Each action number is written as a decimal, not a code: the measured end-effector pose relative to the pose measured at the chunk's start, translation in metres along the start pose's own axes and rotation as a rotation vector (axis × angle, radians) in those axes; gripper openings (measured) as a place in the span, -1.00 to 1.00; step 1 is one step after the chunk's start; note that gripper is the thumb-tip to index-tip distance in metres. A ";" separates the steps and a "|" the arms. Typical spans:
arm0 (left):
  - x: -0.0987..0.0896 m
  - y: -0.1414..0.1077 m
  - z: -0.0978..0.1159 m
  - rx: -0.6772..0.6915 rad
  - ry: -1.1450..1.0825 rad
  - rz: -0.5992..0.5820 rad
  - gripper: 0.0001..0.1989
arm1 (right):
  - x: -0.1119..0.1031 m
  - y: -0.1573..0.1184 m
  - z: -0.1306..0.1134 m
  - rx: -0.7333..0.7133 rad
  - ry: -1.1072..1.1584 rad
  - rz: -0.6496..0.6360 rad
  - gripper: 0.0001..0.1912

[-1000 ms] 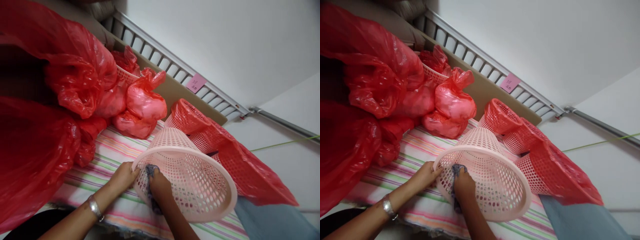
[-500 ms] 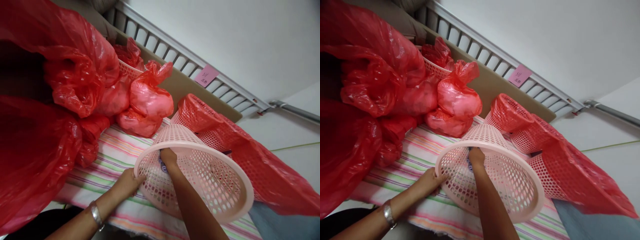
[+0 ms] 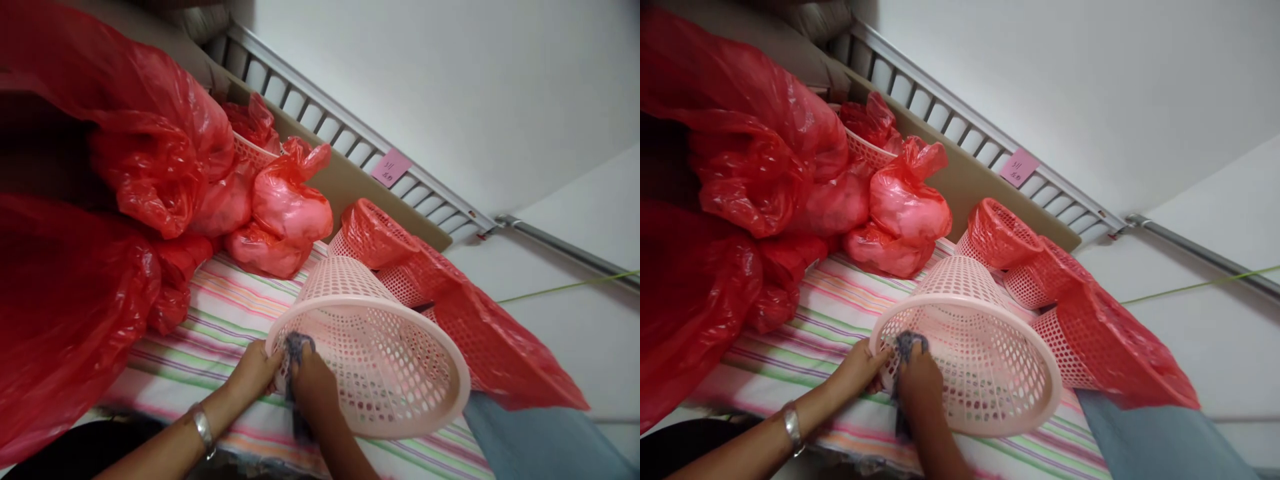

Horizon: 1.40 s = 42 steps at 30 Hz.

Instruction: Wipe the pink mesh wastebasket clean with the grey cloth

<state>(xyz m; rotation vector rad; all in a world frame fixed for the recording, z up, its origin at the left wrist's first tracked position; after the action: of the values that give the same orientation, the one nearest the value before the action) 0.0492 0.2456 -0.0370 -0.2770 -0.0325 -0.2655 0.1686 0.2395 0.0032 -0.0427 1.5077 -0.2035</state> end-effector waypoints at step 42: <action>0.004 0.000 -0.006 0.009 -0.002 -0.042 -0.73 | 0.008 -0.035 0.008 -0.072 -0.084 -0.018 -0.71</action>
<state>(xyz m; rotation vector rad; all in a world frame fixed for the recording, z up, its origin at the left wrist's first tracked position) 0.0528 0.2430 -0.0424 -0.2681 -0.0414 -0.3064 0.1730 0.2035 0.0010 -0.1215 1.4307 -0.1599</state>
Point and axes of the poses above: each hand's wrist, its own y-axis towards the middle knuckle, its own x-axis out of the palm, z = x × y, the point moved 6 cm from there along y, towards the middle knuckle, and after that the axes turned 1 degree about z, right-handed, at the moved point
